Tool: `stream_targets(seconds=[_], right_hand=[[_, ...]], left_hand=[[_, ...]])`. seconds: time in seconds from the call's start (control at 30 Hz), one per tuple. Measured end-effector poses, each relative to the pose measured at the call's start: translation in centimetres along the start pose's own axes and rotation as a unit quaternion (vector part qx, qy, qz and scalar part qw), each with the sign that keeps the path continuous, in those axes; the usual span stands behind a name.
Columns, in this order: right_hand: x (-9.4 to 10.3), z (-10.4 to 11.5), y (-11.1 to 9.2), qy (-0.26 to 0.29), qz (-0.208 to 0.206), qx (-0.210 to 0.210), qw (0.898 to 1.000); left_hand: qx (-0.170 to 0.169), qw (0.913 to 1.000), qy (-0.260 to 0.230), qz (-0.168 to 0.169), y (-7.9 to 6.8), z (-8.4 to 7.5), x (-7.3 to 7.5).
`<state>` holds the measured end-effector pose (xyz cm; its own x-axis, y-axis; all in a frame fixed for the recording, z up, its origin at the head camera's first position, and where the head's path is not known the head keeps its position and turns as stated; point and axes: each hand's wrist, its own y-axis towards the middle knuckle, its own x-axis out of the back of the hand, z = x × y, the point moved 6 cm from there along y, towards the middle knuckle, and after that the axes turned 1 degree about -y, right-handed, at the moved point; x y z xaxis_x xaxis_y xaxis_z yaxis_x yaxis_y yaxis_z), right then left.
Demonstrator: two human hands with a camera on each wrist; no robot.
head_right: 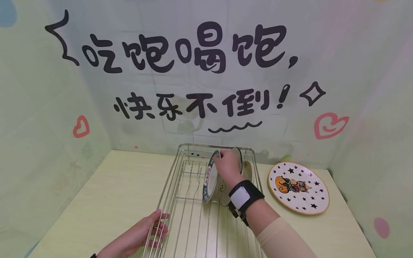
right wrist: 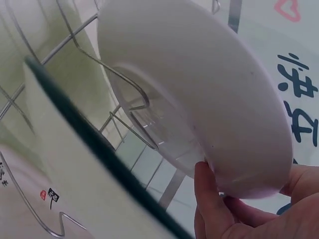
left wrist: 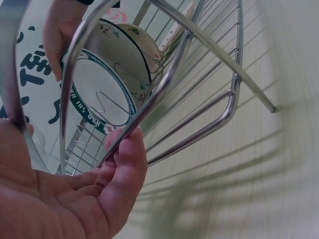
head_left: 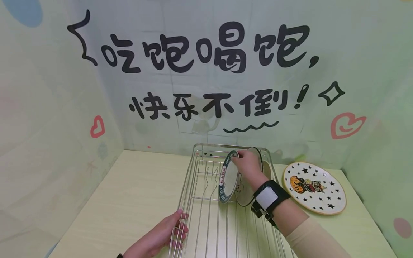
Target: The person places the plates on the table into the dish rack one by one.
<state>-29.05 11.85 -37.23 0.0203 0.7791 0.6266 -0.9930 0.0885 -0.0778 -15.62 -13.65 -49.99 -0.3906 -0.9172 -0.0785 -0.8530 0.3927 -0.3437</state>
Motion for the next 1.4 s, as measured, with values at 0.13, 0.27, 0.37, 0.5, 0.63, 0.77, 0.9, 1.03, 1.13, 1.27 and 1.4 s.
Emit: stream_targets(seconds=[0.13, 0.27, 0.37, 0.5, 0.63, 0.77, 0.9, 1.03, 1.13, 1.27, 1.4], right_hand=[[-0.2, 0.0, 0.0, -0.026, 0.011, 0.003, 1.0], [-0.3, -0.2, 0.0, -0.021, 0.016, 0.0, 1.0], [-0.4, -0.4, 0.0, -0.026, 0.019, 0.004, 0.999], [-0.8, -0.5, 0.0, -0.023, 0.025, 0.005, 0.999], [-1.1, -0.6, -0.1, -0.019, 0.02, 0.005, 1.0], [-1.2, -0.6, -0.5, -0.038, 0.006, 0.01, 0.999], [-1.3, 0.0, -1.5, -0.054, -0.017, 0.037, 0.998], [-1.4, 0.8, -2.9, -0.049, -0.039, 0.077, 0.995], [-1.4, 1.1, -4.2, -0.043, -0.04, 0.114, 0.992], [-1.4, 1.1, -6.6, -0.038, -0.023, 0.169, 0.985], [-0.8, 1.0, -8.7, -0.03, -0.009, 0.189, 0.981]], left_hand=[[0.003, 1.0, 0.001, 0.002, -0.1, 0.0, 0.1], [0.009, 1.0, -0.001, -0.002, -0.1, 0.0, 0.0], [0.011, 0.9999, -0.002, -0.005, 0.0, 0.0, 0.0], [0.011, 0.9999, -0.003, -0.007, 0.0, -0.1, -0.1], [0.01, 0.9999, -0.002, -0.008, 0.0, -0.1, -0.2], [0.009, 0.9999, -0.002, -0.008, 0.0, 0.0, -0.1], [0.012, 0.9999, -0.004, -0.01, 0.0, 0.1, -0.1], [0.012, 0.9999, -0.003, -0.012, 0.0, 0.3, 0.0], [0.012, 0.9999, -0.002, -0.009, 0.0, 0.3, -0.1], [0.007, 0.9999, -0.005, -0.008, 0.0, 0.4, -0.1], [0.007, 0.9999, -0.002, -0.011, 0.0, 0.3, 0.0]])
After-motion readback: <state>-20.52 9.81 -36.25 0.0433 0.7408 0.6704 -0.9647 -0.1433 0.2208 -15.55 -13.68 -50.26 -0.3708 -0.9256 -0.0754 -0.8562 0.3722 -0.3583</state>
